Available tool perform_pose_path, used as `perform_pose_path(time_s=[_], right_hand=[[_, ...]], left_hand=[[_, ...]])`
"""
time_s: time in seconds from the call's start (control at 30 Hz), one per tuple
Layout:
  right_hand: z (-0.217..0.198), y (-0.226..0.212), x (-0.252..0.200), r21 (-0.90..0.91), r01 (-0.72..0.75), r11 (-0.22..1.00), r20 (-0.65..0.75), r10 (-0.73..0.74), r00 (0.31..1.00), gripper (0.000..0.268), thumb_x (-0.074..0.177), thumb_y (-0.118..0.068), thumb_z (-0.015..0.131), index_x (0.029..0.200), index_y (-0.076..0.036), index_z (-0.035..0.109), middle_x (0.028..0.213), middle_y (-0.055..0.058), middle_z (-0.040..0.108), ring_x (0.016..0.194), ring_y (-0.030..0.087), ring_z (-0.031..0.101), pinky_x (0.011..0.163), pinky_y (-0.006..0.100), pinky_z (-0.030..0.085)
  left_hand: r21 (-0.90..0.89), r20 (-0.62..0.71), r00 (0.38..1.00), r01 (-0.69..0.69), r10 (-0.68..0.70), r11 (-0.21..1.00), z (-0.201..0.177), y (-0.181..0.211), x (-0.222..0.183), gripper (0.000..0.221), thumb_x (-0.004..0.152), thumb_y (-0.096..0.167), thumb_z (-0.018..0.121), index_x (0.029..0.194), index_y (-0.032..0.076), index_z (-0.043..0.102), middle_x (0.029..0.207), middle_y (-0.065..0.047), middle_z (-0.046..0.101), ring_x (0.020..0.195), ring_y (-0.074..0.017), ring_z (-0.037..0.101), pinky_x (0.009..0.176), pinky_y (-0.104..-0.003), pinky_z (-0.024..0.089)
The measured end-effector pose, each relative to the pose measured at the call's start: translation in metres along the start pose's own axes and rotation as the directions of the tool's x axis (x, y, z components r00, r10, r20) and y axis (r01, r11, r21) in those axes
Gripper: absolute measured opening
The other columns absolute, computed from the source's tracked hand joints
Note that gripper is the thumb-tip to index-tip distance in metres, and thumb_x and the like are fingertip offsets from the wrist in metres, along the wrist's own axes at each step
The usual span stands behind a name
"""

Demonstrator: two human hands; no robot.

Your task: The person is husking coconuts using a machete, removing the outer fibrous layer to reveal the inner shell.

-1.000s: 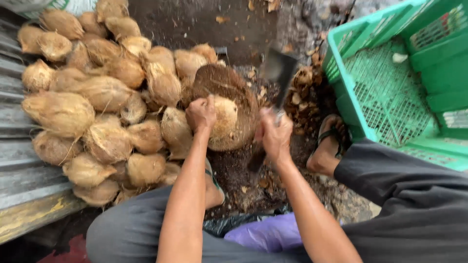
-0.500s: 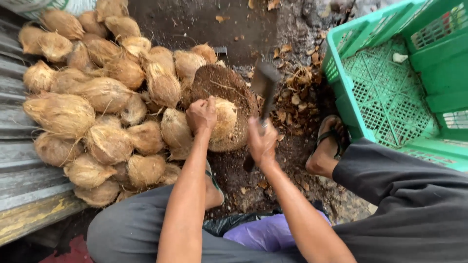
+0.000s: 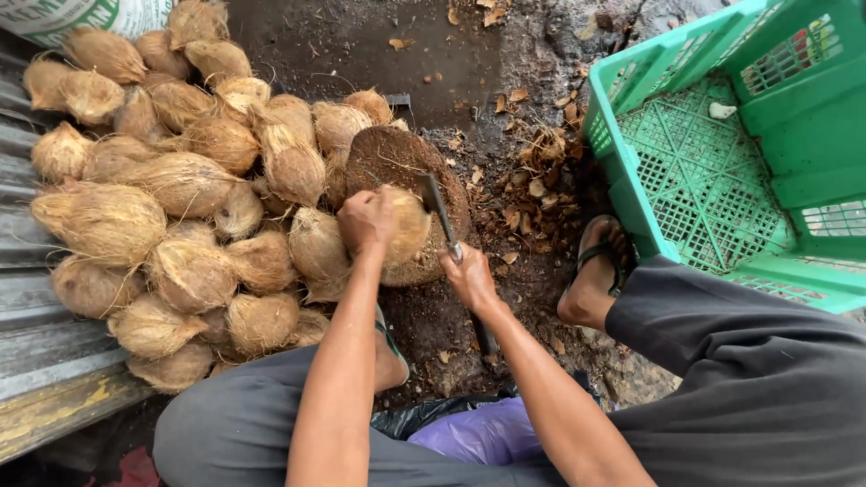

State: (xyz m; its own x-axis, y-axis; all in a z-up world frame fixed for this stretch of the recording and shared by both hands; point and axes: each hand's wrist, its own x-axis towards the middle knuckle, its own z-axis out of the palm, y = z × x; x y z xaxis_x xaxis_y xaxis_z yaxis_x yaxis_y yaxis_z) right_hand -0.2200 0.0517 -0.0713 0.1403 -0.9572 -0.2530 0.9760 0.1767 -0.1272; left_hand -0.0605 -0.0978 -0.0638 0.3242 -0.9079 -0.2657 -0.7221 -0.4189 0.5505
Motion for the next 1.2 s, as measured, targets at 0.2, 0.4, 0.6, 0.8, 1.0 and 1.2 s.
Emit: perform_pose_path(time_s=[0.2,0.4,0.6,0.8,1.0,1.2], right_hand=[[0.101,-0.016,-0.018,-0.994,0.054,0.095,0.000,-0.491,0.871,0.038,0.102,-0.031,0.063,0.070,-0.014,0.054,0.053,0.004,0.056,0.050,0.016,0.051,0.056,0.030,0.047],[0.051,-0.002,-0.019,-0.993,0.096,0.074,0.044,-0.517,0.855,0.033,0.108,-0.035,0.055,0.082,-0.015,0.056,0.057,0.001,0.057,0.049,0.016,0.051,0.050,0.028,0.043],[0.000,0.014,-0.025,-0.949,-0.312,0.041,-0.310,-0.296,0.903,0.017,0.095,-0.020,0.066,0.091,-0.005,0.069,0.079,0.021,0.072,0.079,0.035,0.071,0.076,0.046,0.056],[0.024,-0.009,-0.026,-0.948,-0.301,0.107,-0.319,-0.335,0.886,0.023,0.093,-0.029,0.068,0.083,-0.008,0.067,0.065,0.013,0.064,0.064,0.026,0.060,0.067,0.042,0.050],[0.018,0.006,-0.038,-0.960,-0.241,0.141,-0.271,-0.266,0.925,0.024,0.094,-0.021,0.067,0.073,-0.011,0.062,0.060,0.008,0.060,0.058,0.021,0.056,0.063,0.035,0.048],[0.025,0.018,-0.043,-0.970,-0.204,0.130,-0.221,-0.132,0.966,0.031,0.084,-0.027,0.074,0.066,-0.010,0.056,0.055,0.008,0.052,0.057,0.021,0.052,0.058,0.035,0.044]], left_hand=[[-0.021,0.001,1.000,0.011,-0.011,1.000,-0.001,0.003,0.007,0.041,0.083,0.054,0.060,0.089,0.019,0.079,0.089,-0.015,0.076,0.097,-0.0409,0.071,0.086,-0.050,0.057],[-0.005,-0.030,0.999,0.043,-0.043,0.999,-0.016,0.021,-0.028,0.036,0.078,0.052,0.060,0.089,0.024,0.079,0.088,-0.010,0.076,0.094,-0.0353,0.072,0.083,-0.047,0.059],[-0.017,-0.072,0.997,0.016,-0.017,1.000,-0.016,0.015,-0.034,0.038,0.082,0.050,0.062,0.094,0.018,0.079,0.089,-0.015,0.076,0.091,-0.0370,0.073,0.081,-0.047,0.059],[-0.103,-0.094,0.995,-0.026,0.016,0.994,-0.025,0.005,-0.029,0.054,0.072,0.066,0.073,0.098,0.019,0.075,0.096,-0.012,0.076,0.104,-0.0329,0.070,0.092,-0.043,0.056],[-0.373,-0.032,0.984,-0.175,0.176,0.911,-0.075,-0.029,-0.047,0.052,0.088,0.062,0.074,0.101,0.011,0.073,0.102,-0.015,0.072,0.105,-0.0353,0.067,0.100,-0.050,0.050],[-0.394,-0.031,0.999,0.008,-0.022,0.919,-0.108,-0.032,-0.056,0.053,0.091,0.059,0.064,0.116,0.014,0.075,0.124,-0.020,0.069,0.125,-0.0398,0.059,0.109,-0.048,0.043]])
